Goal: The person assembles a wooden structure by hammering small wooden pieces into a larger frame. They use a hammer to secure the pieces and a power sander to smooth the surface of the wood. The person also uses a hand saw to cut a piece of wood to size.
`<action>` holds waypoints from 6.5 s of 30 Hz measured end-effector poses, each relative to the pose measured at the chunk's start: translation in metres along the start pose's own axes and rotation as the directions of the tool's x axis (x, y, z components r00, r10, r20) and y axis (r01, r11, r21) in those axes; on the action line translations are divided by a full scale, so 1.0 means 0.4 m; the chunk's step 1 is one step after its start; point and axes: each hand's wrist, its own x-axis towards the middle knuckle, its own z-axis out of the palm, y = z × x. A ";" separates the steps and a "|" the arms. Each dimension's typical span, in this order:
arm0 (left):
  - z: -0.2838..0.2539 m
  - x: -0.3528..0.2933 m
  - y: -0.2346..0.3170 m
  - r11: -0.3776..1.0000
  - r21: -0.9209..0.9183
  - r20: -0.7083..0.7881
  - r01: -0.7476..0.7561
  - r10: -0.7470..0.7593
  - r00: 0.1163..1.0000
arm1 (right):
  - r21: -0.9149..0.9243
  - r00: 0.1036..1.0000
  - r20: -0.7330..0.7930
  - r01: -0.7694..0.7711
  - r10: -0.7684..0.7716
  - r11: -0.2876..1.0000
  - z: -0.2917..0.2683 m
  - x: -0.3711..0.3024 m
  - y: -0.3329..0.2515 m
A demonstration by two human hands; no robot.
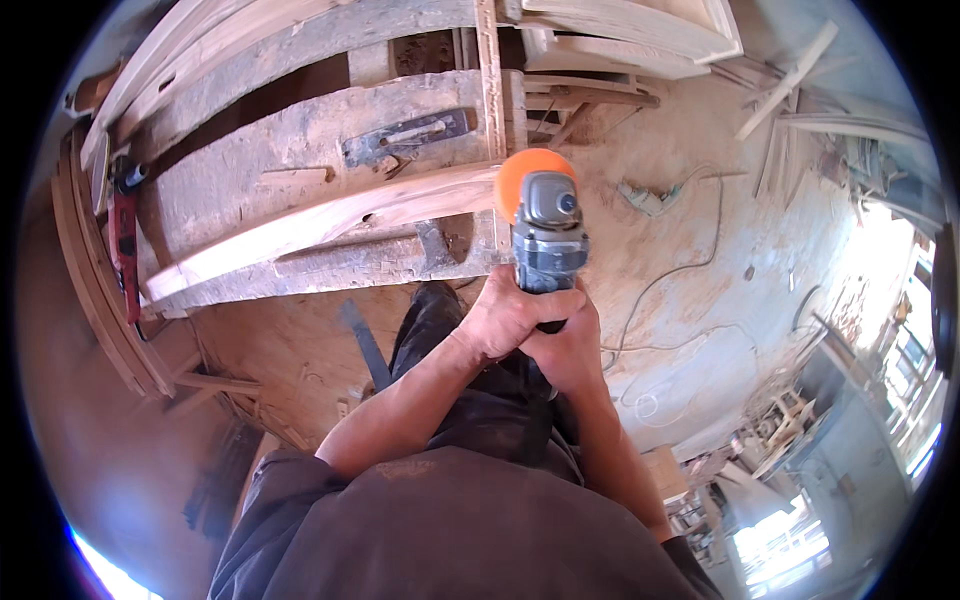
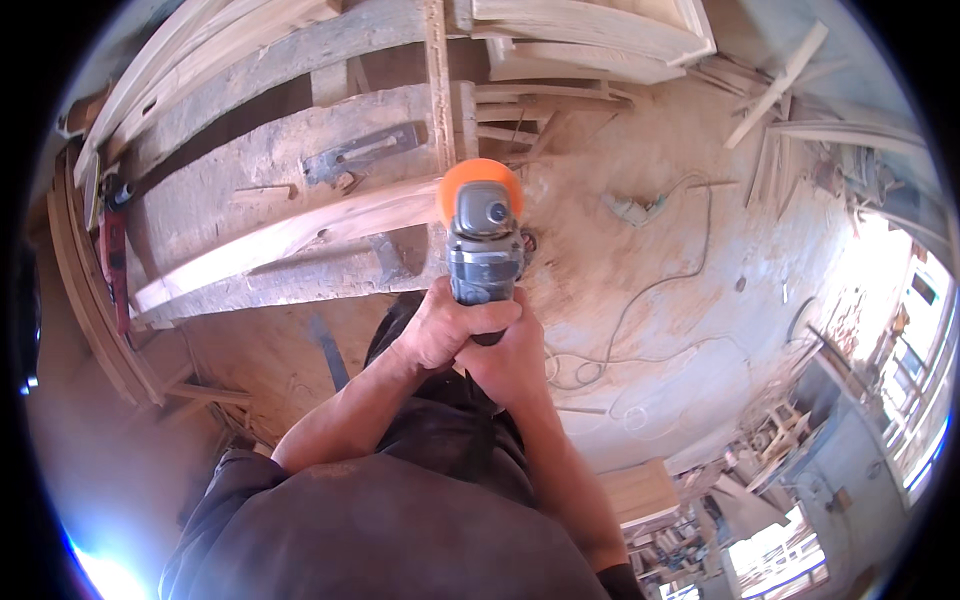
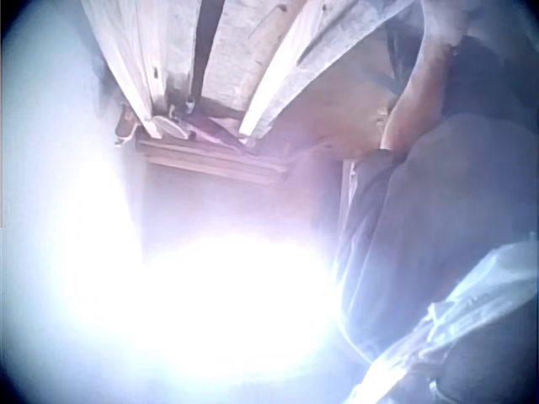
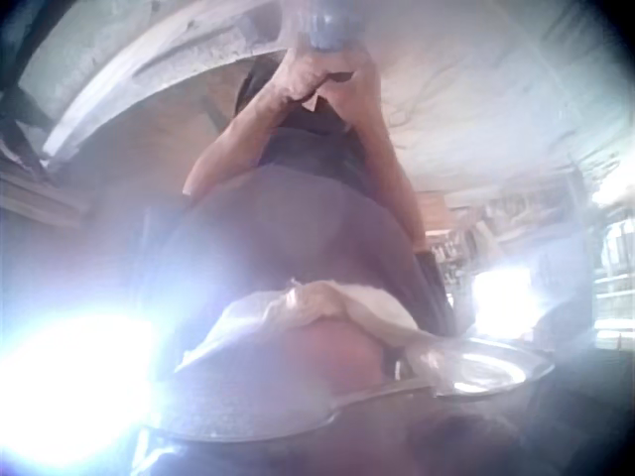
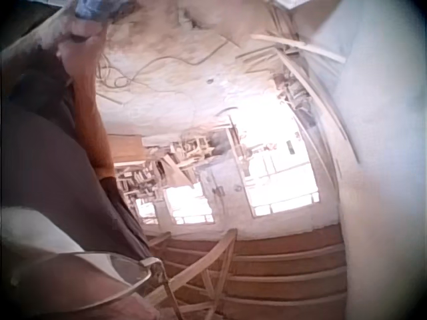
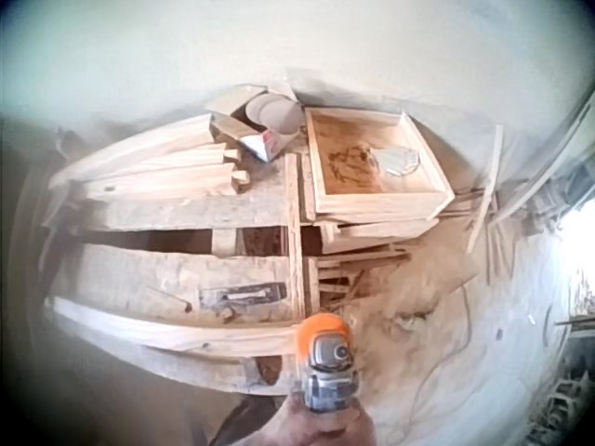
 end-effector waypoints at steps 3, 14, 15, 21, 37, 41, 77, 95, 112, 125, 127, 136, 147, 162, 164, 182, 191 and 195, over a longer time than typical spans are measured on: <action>-0.011 0.005 0.000 0.999 0.030 0.010 -0.040 0.040 0.999 | -0.014 0.999 -0.005 0.036 -0.036 0.999 -0.002 0.006 0.011; -0.028 0.015 0.004 1.000 0.001 0.042 -0.003 0.003 0.999 | -0.040 0.996 0.028 0.086 -0.085 0.995 0.005 0.014 -0.011; -0.036 0.019 0.000 1.000 0.000 0.048 -0.012 0.012 0.999 | -0.050 0.997 0.023 0.081 -0.080 0.995 0.006 0.012 -0.014; -0.034 0.017 -0.009 1.000 0.019 0.042 0.004 -0.005 0.999 | -0.027 0.997 -0.007 0.077 -0.077 0.997 0.022 0.003 -0.030; -0.041 0.034 -0.014 0.998 0.056 0.075 -0.008 0.004 0.997 | -0.008 0.998 -0.009 0.069 -0.069 0.998 0.020 0.009 -0.028; -0.037 0.036 0.002 0.995 0.097 0.090 0.028 -0.036 0.995 | -0.001 0.999 -0.040 0.032 -0.032 0.999 0.017 0.008 -0.032; -0.073 -0.026 0.017 0.993 -0.106 -0.035 -0.055 0.052 0.998 | 0.110 0.987 0.064 0.137 -0.144 0.985 0.087 0.038 0.049; -0.077 -0.003 0.030 0.995 -0.080 -0.067 -0.052 0.046 0.997 | 0.013 0.992 0.084 0.095 -0.096 0.995 0.063 0.058 -0.036; -0.053 -0.014 0.031 0.992 -0.127 -0.068 -0.010 0.002 0.998 | -0.042 0.997 0.060 0.040 -0.038 0.998 0.048 0.042 -0.028; -0.030 0.010 0.012 0.993 0.067 0.035 -0.095 0.093 0.995 | 0.023 0.999 0.042 0.018 -0.019 1.000 0.017 0.019 -0.015; -0.031 0.013 0.008 0.999 -0.021 0.021 -0.040 0.041 0.999 | 0.017 0.998 0.038 0.040 -0.040 0.999 0.016 0.023 -0.014; -0.036 0.024 -0.011 0.998 -0.044 0.003 -0.046 0.046 0.999 | -0.074 0.996 0.035 0.082 -0.079 0.994 0.011 0.024 -0.016; -0.046 0.020 0.021 0.997 -0.072 0.009 0.011 -0.010 1.000 | -0.076 0.997 0.050 0.069 -0.065 0.995 0.014 0.034 -0.039; -0.025 0.033 0.015 0.995 0.099 -0.011 -0.023 0.024 1.000 | -0.023 0.999 -0.001 0.045 -0.045 0.999 0.010 0.026 -0.044; -0.034 0.055 0.018 0.997 0.081 0.008 0.002 -0.002 1.000 | -0.013 0.999 -0.007 0.032 -0.033 0.999 0.015 0.047 -0.056; -0.028 0.045 0.001 1.000 0.024 -0.013 0.019 -0.018 1.000 | -0.002 0.998 0.038 0.045 -0.045 0.999 0.001 0.038 -0.035; -0.055 -0.006 0.024 0.996 -0.086 -0.012 -0.022 0.021 1.000 | -0.048 0.991 0.081 0.109 -0.104 0.993 0.049 0.026 -0.043; -0.049 -0.007 0.004 0.996 -0.070 0.002 -0.051 0.052 0.999 | -0.028 0.995 0.103 0.009 -0.006 1.000 0.027 0.020 -0.024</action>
